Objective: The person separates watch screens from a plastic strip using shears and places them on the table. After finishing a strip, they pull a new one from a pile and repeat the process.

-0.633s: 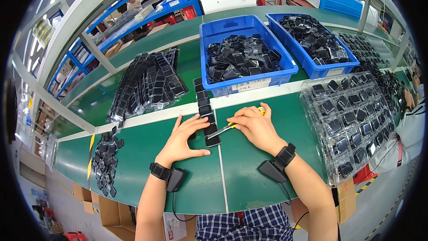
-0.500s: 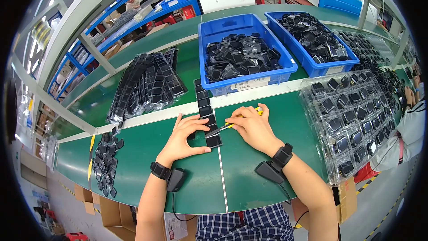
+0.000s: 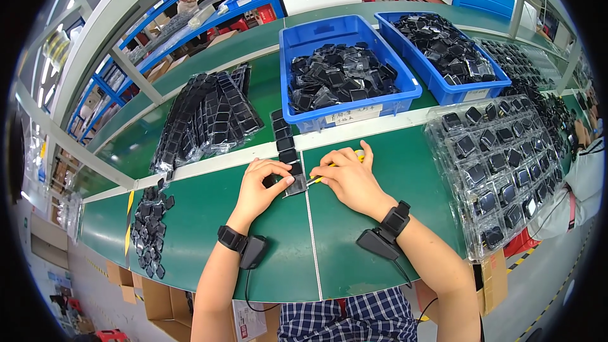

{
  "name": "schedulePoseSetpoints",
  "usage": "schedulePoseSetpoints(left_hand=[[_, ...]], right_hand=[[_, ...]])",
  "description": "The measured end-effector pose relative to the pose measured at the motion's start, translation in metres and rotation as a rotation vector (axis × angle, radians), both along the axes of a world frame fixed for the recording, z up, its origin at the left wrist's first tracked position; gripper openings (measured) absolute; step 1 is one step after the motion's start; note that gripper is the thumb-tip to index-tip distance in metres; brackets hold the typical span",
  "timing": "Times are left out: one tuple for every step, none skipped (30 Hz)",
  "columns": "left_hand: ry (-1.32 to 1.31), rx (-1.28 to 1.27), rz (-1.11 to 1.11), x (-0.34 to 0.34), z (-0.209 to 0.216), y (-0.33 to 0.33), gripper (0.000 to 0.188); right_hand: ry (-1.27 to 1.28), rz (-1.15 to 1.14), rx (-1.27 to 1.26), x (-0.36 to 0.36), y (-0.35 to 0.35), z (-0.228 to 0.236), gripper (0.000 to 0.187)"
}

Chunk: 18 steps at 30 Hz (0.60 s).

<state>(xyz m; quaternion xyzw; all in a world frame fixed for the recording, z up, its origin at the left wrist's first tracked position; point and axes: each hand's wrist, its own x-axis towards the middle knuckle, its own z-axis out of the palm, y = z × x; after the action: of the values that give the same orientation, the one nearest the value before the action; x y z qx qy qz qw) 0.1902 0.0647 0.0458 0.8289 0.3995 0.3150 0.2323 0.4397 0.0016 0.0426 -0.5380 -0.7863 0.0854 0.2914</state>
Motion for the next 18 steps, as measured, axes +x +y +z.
schedulePoseSetpoints(left_hand=[[-0.003, 0.003, 0.009, 0.0, -0.001, 0.0, 0.012], [-0.007, 0.006, 0.017, 0.001, -0.001, 0.001, 0.012], [-0.01, 0.01, 0.025, 0.001, -0.001, 0.001, 0.012], [-0.009, 0.008, 0.024, 0.001, -0.001, 0.001, 0.012], [-0.011, 0.002, 0.018, 0.002, -0.001, 0.002, 0.012], [-0.012, -0.003, 0.012, 0.001, 0.0, 0.003, 0.012], [-0.013, -0.008, 0.007, 0.0, 0.001, 0.003, 0.012], [-0.012, -0.008, 0.006, -0.001, 0.002, 0.002, 0.012], [-0.017, -0.007, 0.004, 0.0, 0.003, 0.001, 0.011], [-0.023, -0.005, 0.003, 0.0, 0.004, 0.0, 0.009], [-0.029, -0.004, 0.001, 0.0, 0.005, -0.001, 0.008], [-0.032, -0.001, 0.003, -0.002, 0.004, -0.001, 0.008], [-0.121, -0.057, 0.025, -0.007, 0.004, -0.001, 0.007], [-0.209, -0.113, 0.04, -0.012, 0.003, 0.0, 0.006], [-0.296, -0.169, 0.056, -0.016, 0.002, 0.001, 0.005], [-0.295, -0.167, 0.056, -0.024, 0.001, 0.003, 0.005], [-0.229, -0.119, 0.049, -0.033, -0.003, 0.005, 0.008], [-0.162, -0.071, 0.043, -0.041, -0.005, 0.007, 0.012]], right_hand=[[0.001, -0.002, -0.001, -0.001, 0.001, -0.001, 0.022], [0.012, 0.006, -0.007, -0.002, 0.003, -0.003, 0.021], [0.023, 0.014, -0.013, -0.003, 0.005, -0.005, 0.021], [0.032, 0.022, -0.019, -0.002, 0.007, -0.005, 0.021], [0.033, 0.021, -0.02, 0.002, 0.008, -0.003, 0.021], [0.017, 0.064, -0.041, 0.008, 0.011, 0.001, 0.021], [0.001, 0.107, -0.062, 0.016, 0.012, 0.006, 0.022], [-0.015, 0.151, -0.082, 0.023, 0.012, 0.008, 0.022], [-0.017, 0.151, -0.08, 0.03, 0.009, 0.009, 0.022], [-0.01, 0.144, -0.104, 0.038, 0.007, 0.009, 0.023], [-0.003, 0.137, -0.128, 0.045, 0.006, 0.01, 0.023], [0.003, 0.131, -0.152, 0.048, 0.005, 0.011, 0.024], [-0.001, 0.133, -0.149, 0.048, 0.006, 0.011, 0.024], [0.008, 0.086, -0.136, 0.048, 0.005, 0.01, 0.024], [0.017, 0.04, -0.122, 0.048, 0.003, 0.009, 0.025], [0.029, -0.003, -0.108, 0.045, 0.002, 0.009, 0.025], [0.031, -0.003, -0.106, 0.042, 0.002, 0.009, 0.025], [0.03, -0.015, -0.098, 0.04, 0.001, 0.01, 0.025]])
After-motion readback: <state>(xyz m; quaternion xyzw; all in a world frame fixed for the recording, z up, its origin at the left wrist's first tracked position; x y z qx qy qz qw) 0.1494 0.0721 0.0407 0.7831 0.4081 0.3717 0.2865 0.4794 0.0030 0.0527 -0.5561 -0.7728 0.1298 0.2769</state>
